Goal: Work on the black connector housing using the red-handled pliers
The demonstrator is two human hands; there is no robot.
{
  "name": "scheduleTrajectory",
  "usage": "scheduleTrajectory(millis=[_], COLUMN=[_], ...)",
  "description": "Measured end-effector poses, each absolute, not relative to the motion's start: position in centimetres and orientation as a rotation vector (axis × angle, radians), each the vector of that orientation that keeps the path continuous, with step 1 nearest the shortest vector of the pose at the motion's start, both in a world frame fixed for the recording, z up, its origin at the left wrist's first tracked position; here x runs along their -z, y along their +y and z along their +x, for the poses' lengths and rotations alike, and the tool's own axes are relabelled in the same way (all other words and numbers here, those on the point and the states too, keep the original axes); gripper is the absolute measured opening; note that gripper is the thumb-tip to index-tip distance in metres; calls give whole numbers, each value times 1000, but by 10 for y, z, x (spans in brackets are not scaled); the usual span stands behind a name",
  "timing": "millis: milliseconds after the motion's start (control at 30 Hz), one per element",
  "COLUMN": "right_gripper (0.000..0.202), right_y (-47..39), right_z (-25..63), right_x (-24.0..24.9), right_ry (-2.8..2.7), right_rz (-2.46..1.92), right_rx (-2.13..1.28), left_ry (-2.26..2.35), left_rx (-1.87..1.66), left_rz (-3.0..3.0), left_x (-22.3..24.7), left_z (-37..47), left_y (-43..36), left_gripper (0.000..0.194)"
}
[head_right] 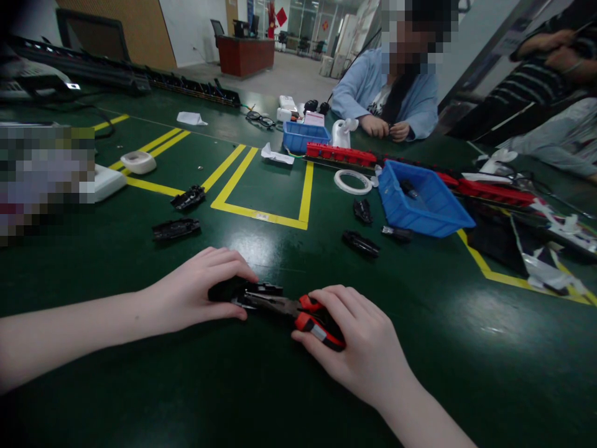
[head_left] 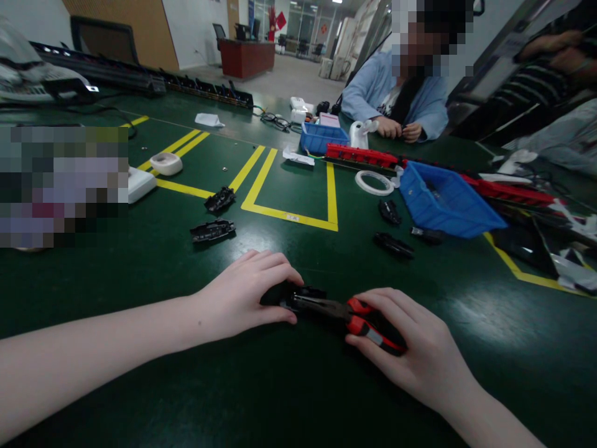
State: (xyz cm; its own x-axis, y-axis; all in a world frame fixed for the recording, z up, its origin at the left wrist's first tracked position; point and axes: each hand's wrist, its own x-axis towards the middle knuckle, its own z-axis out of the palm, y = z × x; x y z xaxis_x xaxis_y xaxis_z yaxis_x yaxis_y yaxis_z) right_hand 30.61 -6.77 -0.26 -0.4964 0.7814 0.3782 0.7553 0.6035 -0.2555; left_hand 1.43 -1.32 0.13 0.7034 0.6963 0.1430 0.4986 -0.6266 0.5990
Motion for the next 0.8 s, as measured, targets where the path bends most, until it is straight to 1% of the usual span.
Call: scheduleTrajectory(millis=[133, 533, 800], right_gripper=[31, 31, 33], right_y=[-67, -66, -66], right_z=[305, 303, 302], right_x=[-1, -2, -2], right_ry=[-2387, -2389, -2416], right_rz=[-1221, -1182, -1169], right_rx=[-85, -78, -35], left_ry=[907, 843, 843], left_rx=[-500, -483, -444], left_rz=[2383, 2366, 2294], left_x=[-1, -1, 0], left_z=[14, 13, 13], left_y=[-13, -11, -8], left_gripper=[35, 19, 19])
